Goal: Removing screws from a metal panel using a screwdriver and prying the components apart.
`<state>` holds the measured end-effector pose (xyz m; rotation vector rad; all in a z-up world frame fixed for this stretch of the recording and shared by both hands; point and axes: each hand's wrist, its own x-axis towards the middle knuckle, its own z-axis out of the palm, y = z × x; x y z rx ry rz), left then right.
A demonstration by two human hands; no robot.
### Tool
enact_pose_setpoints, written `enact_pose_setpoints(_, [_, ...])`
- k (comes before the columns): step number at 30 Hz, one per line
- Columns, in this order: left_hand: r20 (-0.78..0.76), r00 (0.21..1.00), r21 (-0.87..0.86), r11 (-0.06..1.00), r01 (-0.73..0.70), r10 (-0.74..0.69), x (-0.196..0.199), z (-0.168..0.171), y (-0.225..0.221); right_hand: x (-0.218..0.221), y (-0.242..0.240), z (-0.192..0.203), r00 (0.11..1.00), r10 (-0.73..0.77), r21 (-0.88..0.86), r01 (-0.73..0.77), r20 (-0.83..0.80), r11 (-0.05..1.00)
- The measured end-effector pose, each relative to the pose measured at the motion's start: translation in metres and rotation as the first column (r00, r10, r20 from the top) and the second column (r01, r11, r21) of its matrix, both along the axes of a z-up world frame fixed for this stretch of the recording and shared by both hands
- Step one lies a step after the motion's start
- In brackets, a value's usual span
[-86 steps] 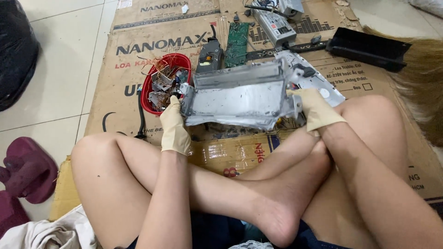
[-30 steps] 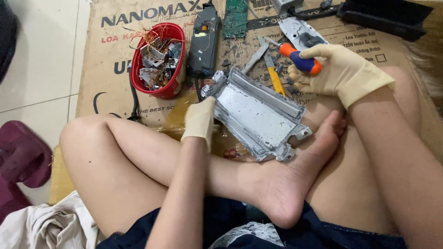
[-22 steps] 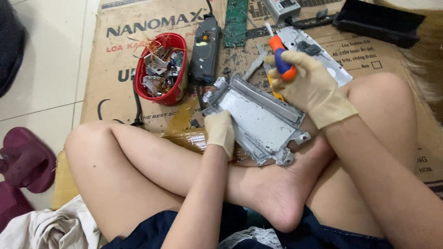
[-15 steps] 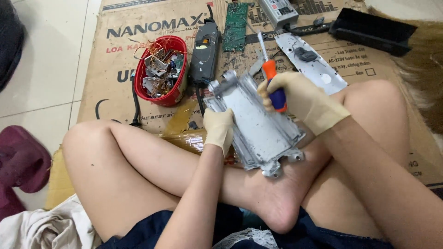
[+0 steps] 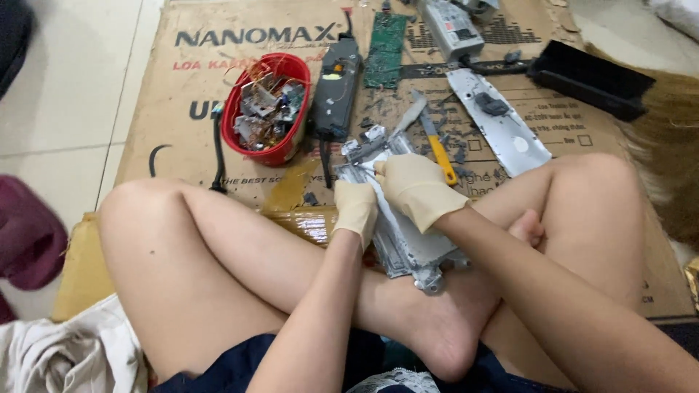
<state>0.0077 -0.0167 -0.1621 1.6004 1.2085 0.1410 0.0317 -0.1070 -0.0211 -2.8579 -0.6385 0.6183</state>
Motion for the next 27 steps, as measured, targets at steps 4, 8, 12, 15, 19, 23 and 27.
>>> enact_pose_setpoints(4, [-0.021,0.995,0.011,0.995,0.095,-0.095,-0.009,0.013,0.003,-0.017,0.007,-0.008,0.948,0.175,-0.046,-0.169,0.264,0.985])
enact_pose_setpoints(8, [-0.062,0.995,0.026,0.996,0.081,-0.08,-0.003,0.01,0.004,-0.017,0.021,0.018,0.98,0.154,-0.156,-0.133,0.127,0.979])
enact_pose_setpoints(12, [-0.042,0.992,-0.044,0.992,0.117,-0.119,-0.01,0.028,0.001,-0.017,0.032,0.028,0.994,0.08,-0.234,-0.06,0.075,0.97])
enact_pose_setpoints(15, [-0.014,0.996,-0.052,0.995,0.089,-0.09,-0.01,0.031,-0.002,-0.019,0.022,0.033,0.995,0.09,-0.19,-0.078,0.054,0.979])
enact_pose_setpoints(19, [0.018,0.998,-0.063,0.996,0.068,-0.067,0.0,0.011,-0.004,-0.011,0.018,0.028,0.994,0.094,-0.112,-0.087,0.059,0.99])
enact_pose_setpoints(23, [0.052,0.997,-0.055,0.997,0.063,-0.06,-0.002,-0.001,-0.005,-0.018,0.012,0.034,0.993,0.111,-0.151,-0.104,0.038,0.983])
enact_pose_setpoints(27, [0.019,0.998,-0.011,0.998,0.066,-0.066,-0.004,0.009,-0.004,-0.022,0.014,0.029,0.99,0.097,-0.17,-0.08,0.099,0.982])
